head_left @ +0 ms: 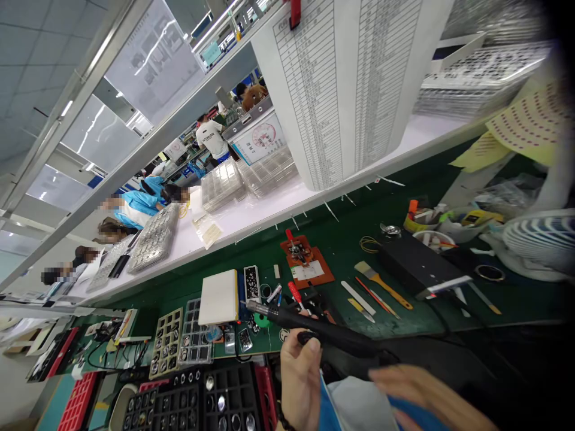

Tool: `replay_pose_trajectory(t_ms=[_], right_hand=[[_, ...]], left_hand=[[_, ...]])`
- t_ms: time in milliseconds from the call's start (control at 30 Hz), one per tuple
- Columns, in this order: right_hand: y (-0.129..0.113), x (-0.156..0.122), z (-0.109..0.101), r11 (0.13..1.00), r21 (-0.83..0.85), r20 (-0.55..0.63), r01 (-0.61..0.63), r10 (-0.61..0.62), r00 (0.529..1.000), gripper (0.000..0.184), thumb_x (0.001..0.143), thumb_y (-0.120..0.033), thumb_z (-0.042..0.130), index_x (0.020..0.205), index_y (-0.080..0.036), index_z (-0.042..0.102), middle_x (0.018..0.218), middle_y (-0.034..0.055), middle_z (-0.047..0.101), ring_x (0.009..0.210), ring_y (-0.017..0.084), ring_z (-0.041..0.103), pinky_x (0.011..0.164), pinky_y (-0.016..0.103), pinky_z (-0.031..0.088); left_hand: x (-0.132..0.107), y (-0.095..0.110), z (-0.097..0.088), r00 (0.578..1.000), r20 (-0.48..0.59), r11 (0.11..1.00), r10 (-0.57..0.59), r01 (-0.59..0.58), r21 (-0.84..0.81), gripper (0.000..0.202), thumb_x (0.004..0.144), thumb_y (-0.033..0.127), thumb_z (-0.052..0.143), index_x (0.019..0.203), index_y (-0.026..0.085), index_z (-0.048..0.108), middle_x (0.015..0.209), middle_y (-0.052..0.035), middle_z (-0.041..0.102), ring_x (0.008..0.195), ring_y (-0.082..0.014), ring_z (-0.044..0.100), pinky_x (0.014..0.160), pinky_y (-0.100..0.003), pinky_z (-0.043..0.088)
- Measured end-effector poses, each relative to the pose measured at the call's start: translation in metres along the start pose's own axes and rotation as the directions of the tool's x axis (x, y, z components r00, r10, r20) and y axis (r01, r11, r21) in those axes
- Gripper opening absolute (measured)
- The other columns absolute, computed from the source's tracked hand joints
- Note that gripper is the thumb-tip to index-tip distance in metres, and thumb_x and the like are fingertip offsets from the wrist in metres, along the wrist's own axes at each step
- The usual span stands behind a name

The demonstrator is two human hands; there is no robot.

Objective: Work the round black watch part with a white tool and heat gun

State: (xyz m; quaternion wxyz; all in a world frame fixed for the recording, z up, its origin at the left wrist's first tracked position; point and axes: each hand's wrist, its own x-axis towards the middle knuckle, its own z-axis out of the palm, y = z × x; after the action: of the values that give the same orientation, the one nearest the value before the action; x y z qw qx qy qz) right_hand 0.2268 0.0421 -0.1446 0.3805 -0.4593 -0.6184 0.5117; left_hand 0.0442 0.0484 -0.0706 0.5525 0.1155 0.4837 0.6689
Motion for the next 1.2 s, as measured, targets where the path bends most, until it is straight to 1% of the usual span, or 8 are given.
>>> replay_pose_trajectory(t_ms=[133, 233, 400, 567, 733, 833, 1000, 1200], right_hand=[[0.020, 0.034, -0.030, 0.976, -0.216, 0.137, -0.023, 0.054, 0.989, 0.064, 0.077, -0.054, 0.068, 0.136, -0.057, 0.044, 0.144, -0.0053, 0.051, 0.133, 0.032, 0.048, 0.109, 0.054, 0.048], [0.032, 0.040, -0.040, 0.972, -0.199, 0.271, -0.123, 0.175, 0.947, 0.055, 0.085, -0.058, 0.058, 0.137, -0.054, 0.042, 0.143, -0.0066, 0.053, 0.132, 0.027, 0.050, 0.110, 0.046, 0.049], [0.054, 0.024, -0.057, 0.947, -0.184, 0.150, -0.262, 0.291, 0.945, 0.056, 0.083, -0.062, 0.057, 0.133, -0.041, 0.044, 0.135, 0.0014, 0.060, 0.126, 0.030, 0.056, 0.104, 0.046, 0.054], [0.072, 0.014, -0.079, 0.954, -0.186, 0.168, -0.236, 0.267, 0.949, 0.049, 0.088, -0.055, 0.056, 0.133, -0.040, 0.047, 0.140, 0.0008, 0.055, 0.129, 0.028, 0.054, 0.107, 0.042, 0.051], [0.059, 0.007, -0.096, 0.973, -0.156, 0.093, -0.171, 0.187, 0.978, 0.043, 0.090, -0.043, 0.058, 0.131, -0.030, 0.056, 0.132, 0.0060, 0.061, 0.124, 0.031, 0.057, 0.107, 0.046, 0.049], [0.062, 0.006, -0.108, 0.973, -0.169, -0.004, -0.158, 0.160, 0.987, 0.044, 0.089, -0.038, 0.062, 0.133, -0.039, 0.054, 0.132, 0.0007, 0.062, 0.123, 0.029, 0.058, 0.106, 0.043, 0.049], [0.106, 0.002, -0.146, 0.952, -0.195, -0.274, -0.237, 0.179, 0.945, 0.041, 0.095, -0.038, 0.053, 0.136, -0.034, 0.050, 0.136, 0.0036, 0.057, 0.128, 0.026, 0.052, 0.112, 0.043, 0.042], [0.167, 0.037, -0.193, 0.934, -0.168, -0.438, -0.315, 0.216, 0.873, 0.042, 0.099, -0.040, 0.047, 0.137, -0.025, 0.047, 0.133, 0.0096, 0.054, 0.124, 0.026, 0.053, 0.107, 0.045, 0.045]], left_hand=[[-0.003, -0.031, 0.024, 0.995, 0.058, 0.994, -0.076, 0.071, 0.082, 0.023, 0.064, 0.028, 0.088, 0.081, 0.017, 0.077, 0.104, -0.0112, 0.071, 0.106, -0.0252, 0.062, 0.097, -0.034, 0.045], [-0.005, -0.051, 0.040, 0.985, 0.066, 0.980, -0.157, 0.146, 0.137, 0.026, 0.052, 0.027, 0.092, 0.070, 0.016, 0.077, 0.098, -0.0122, 0.071, 0.097, -0.0251, 0.063, 0.085, -0.031, 0.047], [-0.002, -0.069, 0.056, 0.960, 0.117, 0.952, -0.253, 0.225, 0.210, 0.022, 0.054, 0.025, 0.091, 0.070, 0.016, 0.078, 0.091, -0.0098, 0.069, 0.081, -0.0208, 0.062, 0.075, -0.031, 0.048], [0.006, -0.091, 0.068, 0.955, 0.109, 0.931, -0.277, 0.239, 0.277, 0.022, 0.053, 0.023, 0.091, 0.070, 0.015, 0.078, 0.082, -0.0087, 0.067, 0.083, -0.0211, 0.062, 0.079, -0.030, 0.049], [0.004, -0.107, 0.073, 0.924, 0.144, 0.895, -0.354, 0.290, 0.340, 0.031, 0.055, 0.030, 0.092, 0.079, 0.016, 0.078, 0.084, -0.0065, 0.069, 0.088, -0.0209, 0.063, 0.085, -0.030, 0.049], [0.011, -0.115, 0.074, 0.911, 0.084, 0.820, -0.404, 0.320, 0.474, 0.035, 0.062, 0.039, 0.089, 0.084, 0.015, 0.075, 0.094, -0.0102, 0.072, 0.100, -0.0275, 0.065, 0.093, -0.037, 0.050], [0.023, -0.131, 0.066, 0.923, 0.019, 0.761, -0.385, 0.306, 0.572, 0.040, 0.054, 0.047, 0.091, 0.073, 0.018, 0.072, 0.132, -0.0128, 0.062, 0.134, -0.0393, 0.046, 0.110, -0.046, 0.041], [0.025, -0.144, 0.044, 0.914, -0.094, 0.746, -0.396, 0.379, 0.547, 0.052, 0.038, 0.052, 0.095, 0.068, 0.018, 0.070, 0.107, -0.0130, 0.072, 0.120, -0.0415, 0.058, 0.111, -0.050, 0.039]])
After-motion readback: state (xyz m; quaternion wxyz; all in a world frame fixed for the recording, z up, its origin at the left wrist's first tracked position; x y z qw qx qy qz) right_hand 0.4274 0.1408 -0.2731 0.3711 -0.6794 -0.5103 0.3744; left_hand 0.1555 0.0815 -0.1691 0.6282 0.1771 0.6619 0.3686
